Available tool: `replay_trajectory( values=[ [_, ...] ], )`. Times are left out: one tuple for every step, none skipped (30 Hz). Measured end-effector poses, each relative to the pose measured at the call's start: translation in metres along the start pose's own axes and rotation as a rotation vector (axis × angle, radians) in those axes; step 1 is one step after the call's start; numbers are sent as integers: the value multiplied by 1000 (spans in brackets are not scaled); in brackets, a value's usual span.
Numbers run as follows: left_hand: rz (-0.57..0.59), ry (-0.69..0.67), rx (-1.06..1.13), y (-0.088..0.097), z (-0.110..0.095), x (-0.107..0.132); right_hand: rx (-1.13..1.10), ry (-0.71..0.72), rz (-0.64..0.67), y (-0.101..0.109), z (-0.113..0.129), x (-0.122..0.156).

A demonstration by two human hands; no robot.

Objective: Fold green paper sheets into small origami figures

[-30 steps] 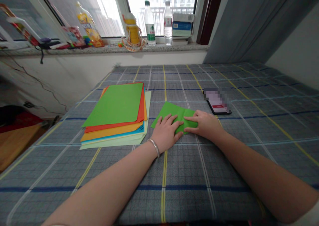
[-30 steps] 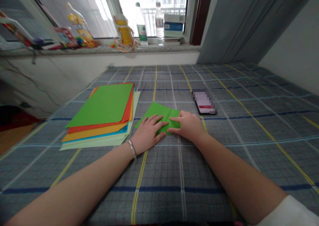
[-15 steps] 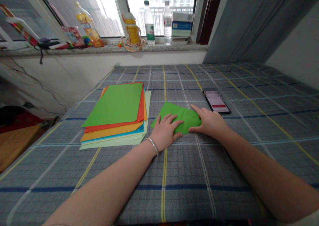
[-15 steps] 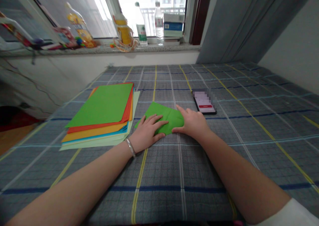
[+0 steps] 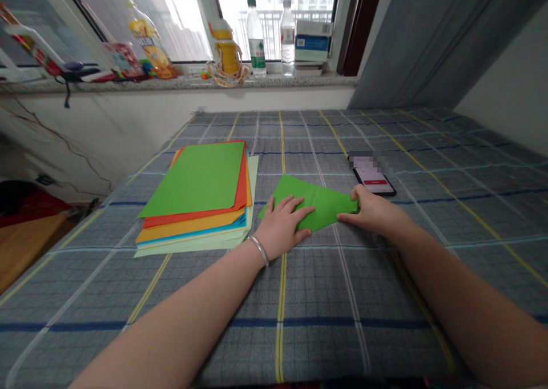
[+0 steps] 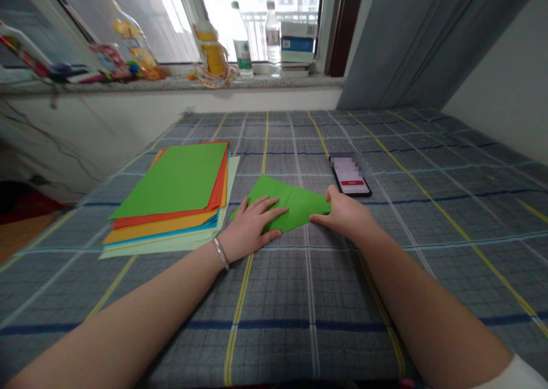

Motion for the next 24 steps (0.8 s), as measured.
replay_trajectory(
  values=[
    [-4,-1,1,0,0,0,4,-2,22,1,-2,-1],
    [-7,-2,2,-1,1,0,12,-5,45,1,-3,-3],
    [-10,-2,3,-1,1,0,20,-10,68,2,-5,-4],
    [-12,-3,4,-2,1,0,28,-16,89,3,-6,-4],
    [-15,-3,6,-2,1,-1,32,-23,106,4,-7,-5],
    [-15,-2,7,-2,1,-1,34,-28,119,5,-8,-5],
    [-14,-2,8,-2,1,-1,35,-32,127,5,-9,-5],
    [-12,-1,8,-2,1,-1,36,-36,131,6,-10,-5],
    [-9,-1,9,-2,1,-1,36,-38,135,7,-11,-5],
    [-4,-1,11,-1,1,-1,34,-39,141,7,-12,-5],
    [3,-3,13,-1,1,-1,31,-38,149,7,-12,-6],
    [12,-6,15,0,2,-1,25,-33,159,7,-13,-6],
    [22,-11,18,0,2,0,19,-26,167,7,-14,-7],
    [32,-16,22,1,2,0,15,-16,173,7,-15,-7],
    [42,-21,26,1,3,0,11,-6,178,7,-16,-8],
    [51,-26,30,1,3,0,8,2,180,7,-18,-9],
    [59,-29,34,1,4,0,3,8,182,7,-19,-10],
    [69,-32,39,1,6,0,-3,12,185,7,-21,-10],
    [79,-38,47,1,7,0,-13,14,188,7,-22,-11],
    [88,-46,56,1,8,0,-25,15,188,7,-24,-11],
    [96,-54,68,1,9,0,-36,18,182,8,-24,-10],
    [99,-61,79,1,10,1,-44,29,168,10,-24,-9],
    [97,-66,89,2,11,1,-54,55,145,11,-22,-7],
    [94,-68,95,2,12,1,-67,99,116,14,-18,-5]
  ],
)
Point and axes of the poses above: each hand's wrist, its own x-axis away from the middle knuckle, its own y-axis out of the back of the hand, z = x × y, the point moved 3 cm from there along -x, towards the middle knuckle, and after that the axes turned 14 degrees about -x, right-handed, at the moved point
